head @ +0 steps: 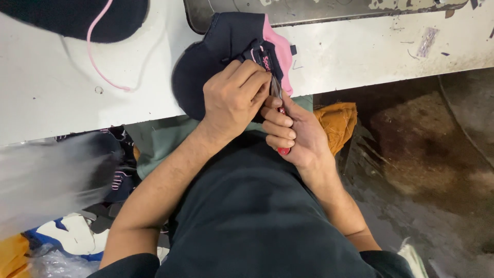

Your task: The person uses a sewing machine to stitch the upper part of a dark blue shoe with pink laces. They then use a red tool to pull and tighten the pink laces through the eyelets, adjusting the fit of the shoe.

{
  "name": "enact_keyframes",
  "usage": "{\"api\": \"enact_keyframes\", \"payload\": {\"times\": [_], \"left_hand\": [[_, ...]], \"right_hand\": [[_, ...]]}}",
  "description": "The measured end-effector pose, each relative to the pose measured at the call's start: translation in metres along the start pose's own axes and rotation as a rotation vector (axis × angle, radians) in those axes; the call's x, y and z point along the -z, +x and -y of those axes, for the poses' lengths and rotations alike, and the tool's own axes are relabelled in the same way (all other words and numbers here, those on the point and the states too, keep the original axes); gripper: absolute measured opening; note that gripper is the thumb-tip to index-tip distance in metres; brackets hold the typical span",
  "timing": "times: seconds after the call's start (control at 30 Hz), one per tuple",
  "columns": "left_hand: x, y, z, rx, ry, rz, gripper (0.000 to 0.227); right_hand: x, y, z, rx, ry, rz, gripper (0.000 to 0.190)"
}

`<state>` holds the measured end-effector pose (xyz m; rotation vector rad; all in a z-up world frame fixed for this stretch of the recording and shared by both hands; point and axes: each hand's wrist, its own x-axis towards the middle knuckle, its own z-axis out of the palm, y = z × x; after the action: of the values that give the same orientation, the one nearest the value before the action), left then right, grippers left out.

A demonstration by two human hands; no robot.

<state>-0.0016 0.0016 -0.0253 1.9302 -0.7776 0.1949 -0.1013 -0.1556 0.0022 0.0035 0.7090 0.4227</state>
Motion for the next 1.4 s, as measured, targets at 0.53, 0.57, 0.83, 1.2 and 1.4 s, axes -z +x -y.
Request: {"api": "enact_keyframes", "payload": {"times": [0.53, 0.57, 0.83, 1.2, 1.4], "left_hand": [[-0.004, 0.000, -0.001, -0.020, 0.047, 0.050, 0.013], [-0.003, 0.000, -0.001, -0.025, 0.058, 0.042, 0.013], [0.000, -0.002, -0.009, -0.044, 0.059, 0.017, 0.015], [0.005, -0.004, -0.014, -0.005, 0.058, -0.016, 0.018], [0.001, -0.014, -0.015, -0.092, 0.198, -0.016, 0.017]], "right_hand": [[0.004, 0.011, 0.007, -0.006, -0.032, -0.188, 0.034], [0.004, 0.012, 0.007, -0.007, -0.070, -0.209, 0.035], [0.010, 0.008, 0.008, -0.016, -0.194, -0.179, 0.038], [0.001, 0.032, 0.027, 1.008, -1.550, -0.352, 0.021], [0.001, 0.033, 0.038, 0.807, -1.448, -0.345, 0.018]]}}
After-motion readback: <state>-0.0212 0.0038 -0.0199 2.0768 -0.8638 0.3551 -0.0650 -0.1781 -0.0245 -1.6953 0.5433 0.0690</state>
